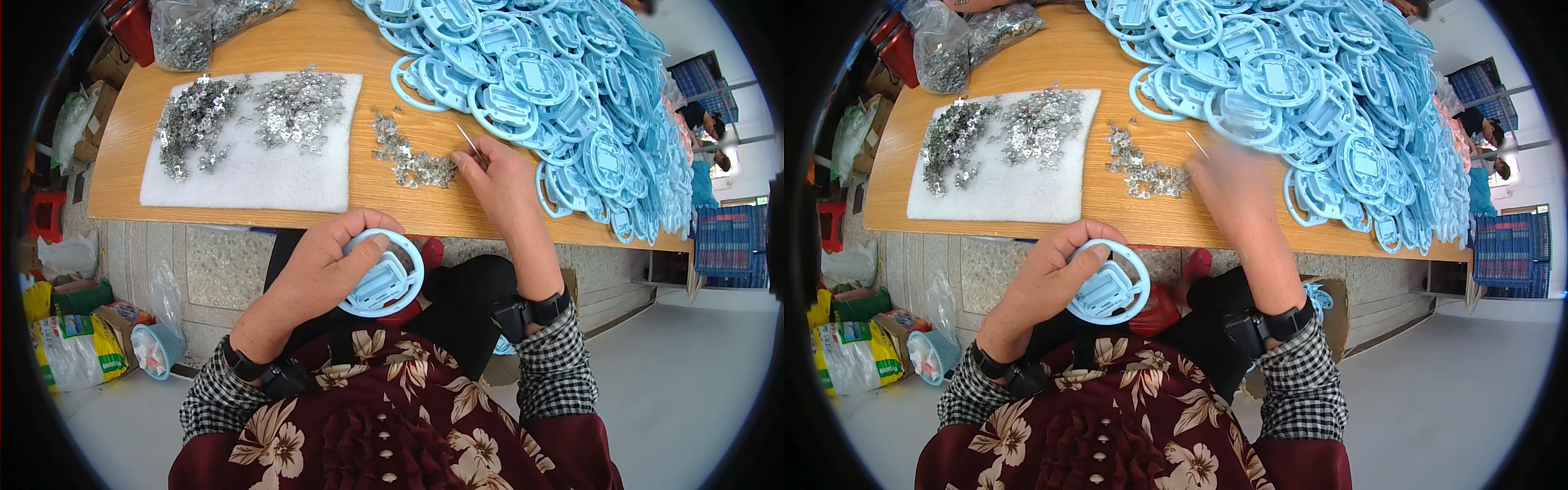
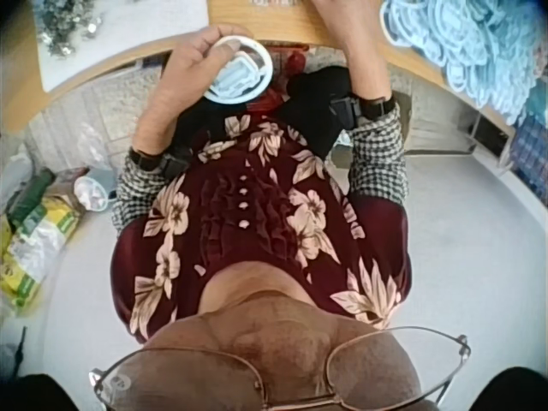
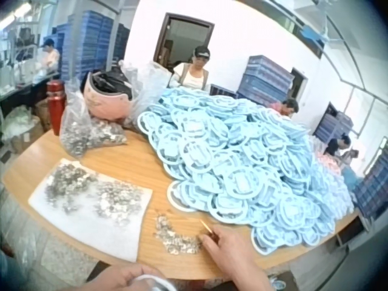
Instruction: Assembling blue plastic rings with silver wire/fasteners in a workshop environment.
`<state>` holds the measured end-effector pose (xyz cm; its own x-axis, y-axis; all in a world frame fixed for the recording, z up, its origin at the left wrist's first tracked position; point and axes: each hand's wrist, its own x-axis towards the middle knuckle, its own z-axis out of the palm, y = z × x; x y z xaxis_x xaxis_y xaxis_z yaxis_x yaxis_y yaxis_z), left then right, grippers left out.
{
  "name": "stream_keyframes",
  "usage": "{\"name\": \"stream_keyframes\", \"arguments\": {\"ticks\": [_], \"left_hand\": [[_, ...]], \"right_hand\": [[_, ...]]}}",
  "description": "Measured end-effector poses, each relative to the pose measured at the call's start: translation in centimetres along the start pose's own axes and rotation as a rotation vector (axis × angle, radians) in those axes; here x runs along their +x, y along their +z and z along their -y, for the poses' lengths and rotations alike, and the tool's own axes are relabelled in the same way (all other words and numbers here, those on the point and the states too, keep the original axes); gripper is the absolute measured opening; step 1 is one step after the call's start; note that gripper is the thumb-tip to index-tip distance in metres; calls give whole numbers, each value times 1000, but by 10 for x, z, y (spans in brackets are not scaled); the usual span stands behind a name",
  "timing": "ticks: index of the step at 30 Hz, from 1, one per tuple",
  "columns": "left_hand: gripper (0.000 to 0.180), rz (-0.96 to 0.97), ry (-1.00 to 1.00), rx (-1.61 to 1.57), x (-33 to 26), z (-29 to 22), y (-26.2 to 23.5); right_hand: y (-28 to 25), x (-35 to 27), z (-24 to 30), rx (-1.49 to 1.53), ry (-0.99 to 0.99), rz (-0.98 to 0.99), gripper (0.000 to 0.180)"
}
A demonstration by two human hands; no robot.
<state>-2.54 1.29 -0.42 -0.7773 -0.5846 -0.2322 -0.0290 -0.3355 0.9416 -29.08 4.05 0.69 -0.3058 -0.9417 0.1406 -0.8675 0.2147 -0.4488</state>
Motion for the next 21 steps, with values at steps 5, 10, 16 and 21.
{"name": "stream_keyframes", "arguments": {"ticks": [5,10,16,21], "left_hand": [[21,-7,-31,-6,1,-1,1],[22,-21,-42,-25,1,0,-1],[19,-38,4,-24,3,1,1],[20,-18,-15,12,10,-9,2]], "right_hand": [[-3,23,2,23,123,108,23],[-1,17,2,74,121,73,20],[9,8,-11,-4,-119,-71,15],[1,-8,-1,161,-215,-165,13]]}}
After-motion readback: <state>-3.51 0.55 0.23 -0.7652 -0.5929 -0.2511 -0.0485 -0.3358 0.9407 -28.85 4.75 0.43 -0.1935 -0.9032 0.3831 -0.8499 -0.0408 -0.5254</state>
